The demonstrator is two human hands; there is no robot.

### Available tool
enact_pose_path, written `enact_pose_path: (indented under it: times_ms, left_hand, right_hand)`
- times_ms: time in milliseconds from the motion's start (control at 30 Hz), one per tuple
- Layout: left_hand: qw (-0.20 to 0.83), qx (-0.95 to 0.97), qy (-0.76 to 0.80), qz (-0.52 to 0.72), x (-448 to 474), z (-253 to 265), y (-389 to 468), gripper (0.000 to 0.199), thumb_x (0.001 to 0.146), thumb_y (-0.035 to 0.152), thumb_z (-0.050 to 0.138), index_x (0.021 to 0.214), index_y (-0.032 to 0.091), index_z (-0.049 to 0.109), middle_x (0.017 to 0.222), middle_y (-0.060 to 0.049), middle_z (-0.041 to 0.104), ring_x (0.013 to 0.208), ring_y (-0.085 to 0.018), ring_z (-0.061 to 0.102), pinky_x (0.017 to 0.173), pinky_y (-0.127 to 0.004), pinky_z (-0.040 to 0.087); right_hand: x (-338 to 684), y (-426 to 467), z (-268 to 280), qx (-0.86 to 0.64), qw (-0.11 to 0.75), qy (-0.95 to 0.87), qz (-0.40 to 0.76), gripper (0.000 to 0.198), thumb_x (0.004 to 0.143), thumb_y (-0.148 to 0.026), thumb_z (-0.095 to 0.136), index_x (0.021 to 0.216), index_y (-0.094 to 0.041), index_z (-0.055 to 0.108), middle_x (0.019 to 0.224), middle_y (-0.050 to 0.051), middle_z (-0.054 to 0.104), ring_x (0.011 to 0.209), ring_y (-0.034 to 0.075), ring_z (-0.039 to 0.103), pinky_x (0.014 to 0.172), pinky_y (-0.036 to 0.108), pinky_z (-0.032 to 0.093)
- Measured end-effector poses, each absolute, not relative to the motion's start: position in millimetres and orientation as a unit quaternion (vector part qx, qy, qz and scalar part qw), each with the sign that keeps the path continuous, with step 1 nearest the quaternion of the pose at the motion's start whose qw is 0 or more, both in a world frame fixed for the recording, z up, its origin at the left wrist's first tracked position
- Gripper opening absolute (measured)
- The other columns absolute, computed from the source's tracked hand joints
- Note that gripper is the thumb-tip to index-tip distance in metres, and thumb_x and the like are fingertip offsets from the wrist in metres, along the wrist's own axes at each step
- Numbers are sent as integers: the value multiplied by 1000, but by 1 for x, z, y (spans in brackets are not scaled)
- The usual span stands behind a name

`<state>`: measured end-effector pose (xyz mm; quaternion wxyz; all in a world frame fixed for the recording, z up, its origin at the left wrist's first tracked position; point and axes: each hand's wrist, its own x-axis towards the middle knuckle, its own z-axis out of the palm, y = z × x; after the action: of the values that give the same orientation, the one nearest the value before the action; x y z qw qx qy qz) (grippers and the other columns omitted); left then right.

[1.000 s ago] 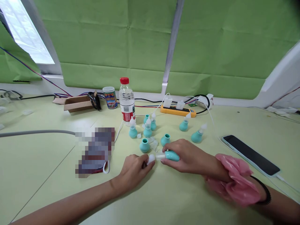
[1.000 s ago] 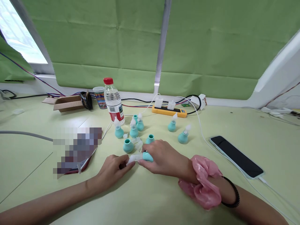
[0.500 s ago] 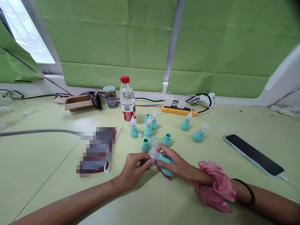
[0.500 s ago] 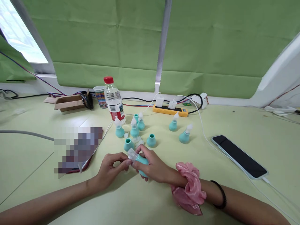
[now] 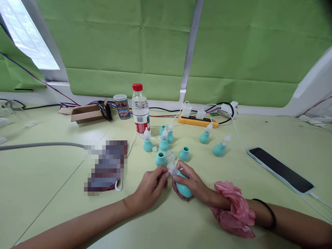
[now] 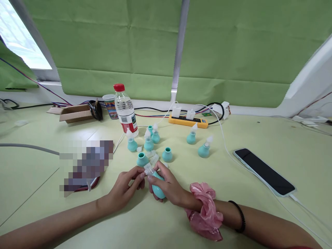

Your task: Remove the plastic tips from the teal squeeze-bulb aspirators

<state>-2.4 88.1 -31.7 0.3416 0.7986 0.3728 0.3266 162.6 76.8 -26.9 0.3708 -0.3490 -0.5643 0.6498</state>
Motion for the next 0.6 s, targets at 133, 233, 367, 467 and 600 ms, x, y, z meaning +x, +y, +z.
enact_pose_path:
  times_ms: [133, 233, 367, 467, 600]
  left_hand:
    - [317, 806, 382, 324, -3, -31, 87, 23, 87, 26, 30, 78, 17, 48, 54, 3, 49, 49, -9, 44, 52, -20, 36]
    - [319, 793, 381, 352, -3, -32, 86, 22, 86, 27, 35, 78, 15, 52, 55, 2, 52, 50, -9, 47, 51, -19, 38]
    - [284, 770, 369, 436, -2, -36, 87, 17, 79, 28, 49, 84, 13, 56, 51, 3, 54, 44, -8, 48, 44, -17, 38]
    - [230, 769, 353, 481, 0, -38, 89, 11, 77, 22, 53, 80, 14, 60, 58, 0, 61, 46, -7, 51, 46, -17, 42]
    - [156, 789, 301, 513, 0, -39, 91, 8, 74, 14, 56, 80, 13, 62, 62, -3, 64, 51, -9, 54, 49, -18, 44]
  right_hand:
    - [161, 73, -30, -371, 394, -563, 624, 21, 81, -35, 46, 76, -21, 31, 58, -7, 46, 38, 4, 38, 34, 14, 30]
    - [160, 70, -32, -386, 408, -558, 611, 23, 80, -37, 47, 76, -21, 31, 60, -7, 46, 38, 3, 38, 34, 15, 30]
    - [159, 70, -33, -397, 410, -551, 609, 24, 80, -38, 47, 76, -22, 30, 60, -7, 46, 38, 4, 38, 34, 15, 29]
    - [158, 71, -32, -399, 406, -552, 610, 23, 80, -39, 45, 77, -22, 30, 61, -7, 46, 38, 4, 38, 34, 15, 29]
    - [157, 70, -32, -406, 403, -557, 602, 22, 81, -39, 44, 77, -21, 31, 61, -6, 46, 39, 4, 39, 34, 15, 30]
